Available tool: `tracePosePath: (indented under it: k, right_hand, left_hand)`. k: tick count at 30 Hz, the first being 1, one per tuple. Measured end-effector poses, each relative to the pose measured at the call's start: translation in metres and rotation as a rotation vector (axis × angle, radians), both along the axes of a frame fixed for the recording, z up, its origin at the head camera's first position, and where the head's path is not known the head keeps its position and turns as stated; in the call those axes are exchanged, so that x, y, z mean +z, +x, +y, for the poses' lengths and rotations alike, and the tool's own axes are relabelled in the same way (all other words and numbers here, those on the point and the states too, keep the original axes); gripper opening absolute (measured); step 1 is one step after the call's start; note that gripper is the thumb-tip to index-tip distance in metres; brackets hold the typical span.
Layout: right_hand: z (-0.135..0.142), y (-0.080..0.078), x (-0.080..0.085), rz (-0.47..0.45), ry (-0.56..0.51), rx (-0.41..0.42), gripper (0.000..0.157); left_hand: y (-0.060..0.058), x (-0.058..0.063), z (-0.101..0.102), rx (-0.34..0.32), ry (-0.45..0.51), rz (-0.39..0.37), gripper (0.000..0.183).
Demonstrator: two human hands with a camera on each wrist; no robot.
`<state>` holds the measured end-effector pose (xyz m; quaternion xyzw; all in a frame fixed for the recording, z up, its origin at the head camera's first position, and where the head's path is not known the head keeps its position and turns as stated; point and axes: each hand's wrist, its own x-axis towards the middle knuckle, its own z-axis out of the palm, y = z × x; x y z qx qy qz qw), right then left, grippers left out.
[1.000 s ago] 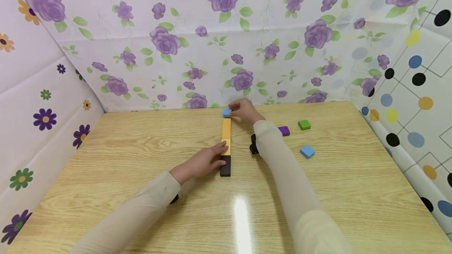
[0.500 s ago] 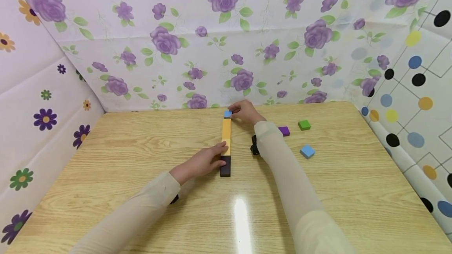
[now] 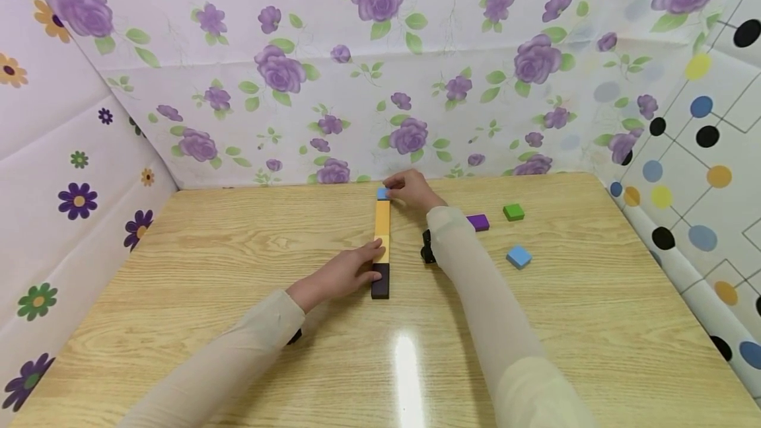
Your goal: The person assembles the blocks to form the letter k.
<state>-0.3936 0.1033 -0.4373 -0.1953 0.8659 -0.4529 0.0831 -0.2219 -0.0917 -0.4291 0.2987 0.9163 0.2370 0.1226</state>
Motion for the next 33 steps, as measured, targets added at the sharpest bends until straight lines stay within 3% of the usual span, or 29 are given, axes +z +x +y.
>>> tracePosePath:
  k: [6, 33]
  right_hand:
    - [-0.0023, -0.0017, -0.0046, 0.042, -0.005, -0.007, 0.03]
    - [-0.0062, -0.0044, -0.0063, 0.045, 0.026, -0.028, 0.027]
  left_hand:
    - [0.0005, 0.0009, 0.0002, -0.003, 0.001, 0.0, 0.055]
    - [-0.0005, -0.001, 0.0, 0.003, -0.002, 0.011, 0.055]
